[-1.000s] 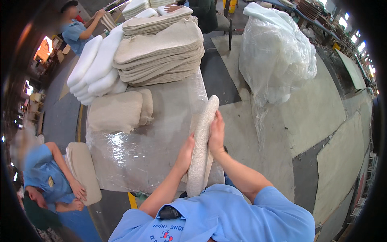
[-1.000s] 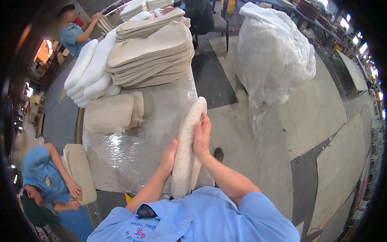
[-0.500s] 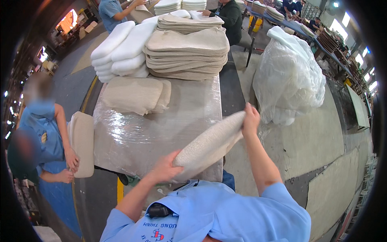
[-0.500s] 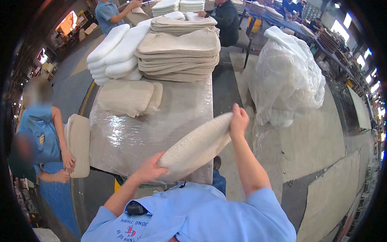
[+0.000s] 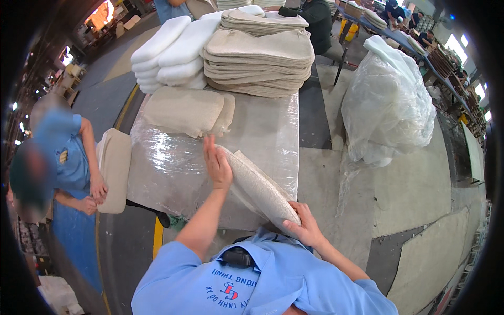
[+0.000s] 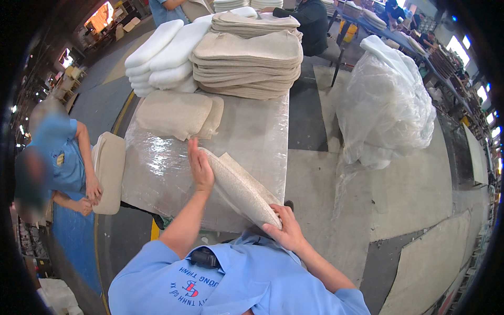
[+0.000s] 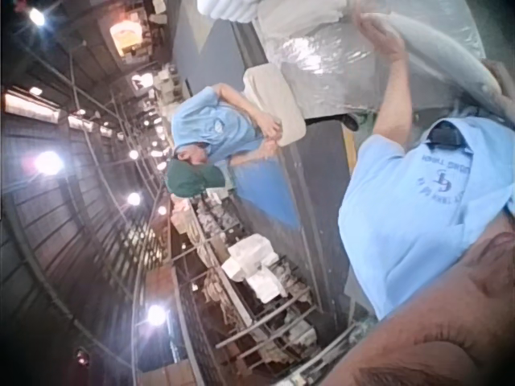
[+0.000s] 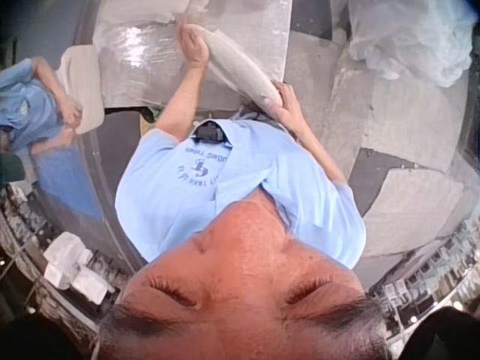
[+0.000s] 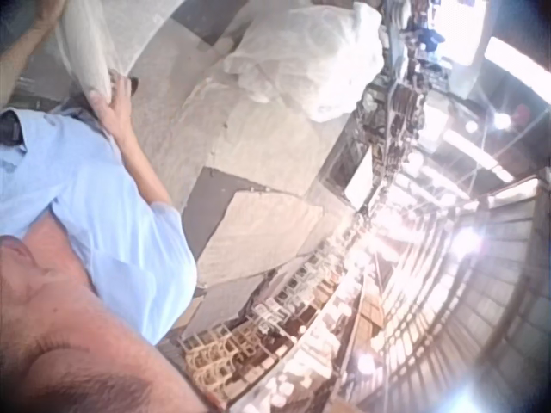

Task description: The person folds beige fabric cushions one at a time and stacks them on a table. They occasionally pick up white foam inserts and place them on the table. The person works alongside other workers in a factory setting.

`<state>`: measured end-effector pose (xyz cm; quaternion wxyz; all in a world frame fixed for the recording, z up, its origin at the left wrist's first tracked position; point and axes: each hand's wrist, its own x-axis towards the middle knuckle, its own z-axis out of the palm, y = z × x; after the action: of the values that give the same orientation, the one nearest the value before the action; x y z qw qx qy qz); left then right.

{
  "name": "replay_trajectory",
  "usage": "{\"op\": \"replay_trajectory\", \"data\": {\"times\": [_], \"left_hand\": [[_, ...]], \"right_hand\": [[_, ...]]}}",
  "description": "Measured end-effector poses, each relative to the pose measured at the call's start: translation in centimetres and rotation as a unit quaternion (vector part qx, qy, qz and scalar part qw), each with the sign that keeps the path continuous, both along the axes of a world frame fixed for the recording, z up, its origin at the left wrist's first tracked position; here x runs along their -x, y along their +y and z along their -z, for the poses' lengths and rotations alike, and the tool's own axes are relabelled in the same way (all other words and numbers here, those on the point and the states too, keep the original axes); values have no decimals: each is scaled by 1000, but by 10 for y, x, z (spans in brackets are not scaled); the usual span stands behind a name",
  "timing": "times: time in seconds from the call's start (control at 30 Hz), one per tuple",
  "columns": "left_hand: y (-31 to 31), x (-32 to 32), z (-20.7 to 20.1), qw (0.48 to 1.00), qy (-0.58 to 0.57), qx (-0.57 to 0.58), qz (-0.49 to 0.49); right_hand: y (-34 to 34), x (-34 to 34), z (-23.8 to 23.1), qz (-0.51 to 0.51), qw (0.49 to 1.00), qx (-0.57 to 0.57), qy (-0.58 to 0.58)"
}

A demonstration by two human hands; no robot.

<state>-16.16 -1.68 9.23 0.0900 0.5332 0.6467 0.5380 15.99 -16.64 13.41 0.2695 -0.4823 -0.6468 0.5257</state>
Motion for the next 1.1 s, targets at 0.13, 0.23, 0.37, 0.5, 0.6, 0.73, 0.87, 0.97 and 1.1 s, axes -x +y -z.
{"op": "replay_trajectory", "data": {"times": [0.13,0.23,0.37,0.5,0.6,0.73,0.87,0.97,1.1], "left_hand": [[-34,-53,12,867,-496,35,-29],[-67,-64,5,778,-624,61,32],[-89,-69,6,766,-636,86,25],[-81,-97,-10,771,-624,116,-51],[-87,-82,22,780,-623,54,-26],[-90,-78,99,880,-458,115,-46],[-99,-93,126,876,-457,141,-64],[-85,-92,120,889,-442,111,-50],[-83,-86,85,880,-432,195,-25]], "right_hand": [[20,6,8,-134,987,33,76],[46,34,15,-198,972,39,121],[105,96,26,-247,955,3,163],[135,120,45,-226,955,27,190],[132,136,42,-235,952,28,195],[140,143,61,-238,955,-4,178],[157,151,97,-204,963,7,174],[172,154,119,-201,964,58,165],[164,152,125,-151,967,87,183]]}}
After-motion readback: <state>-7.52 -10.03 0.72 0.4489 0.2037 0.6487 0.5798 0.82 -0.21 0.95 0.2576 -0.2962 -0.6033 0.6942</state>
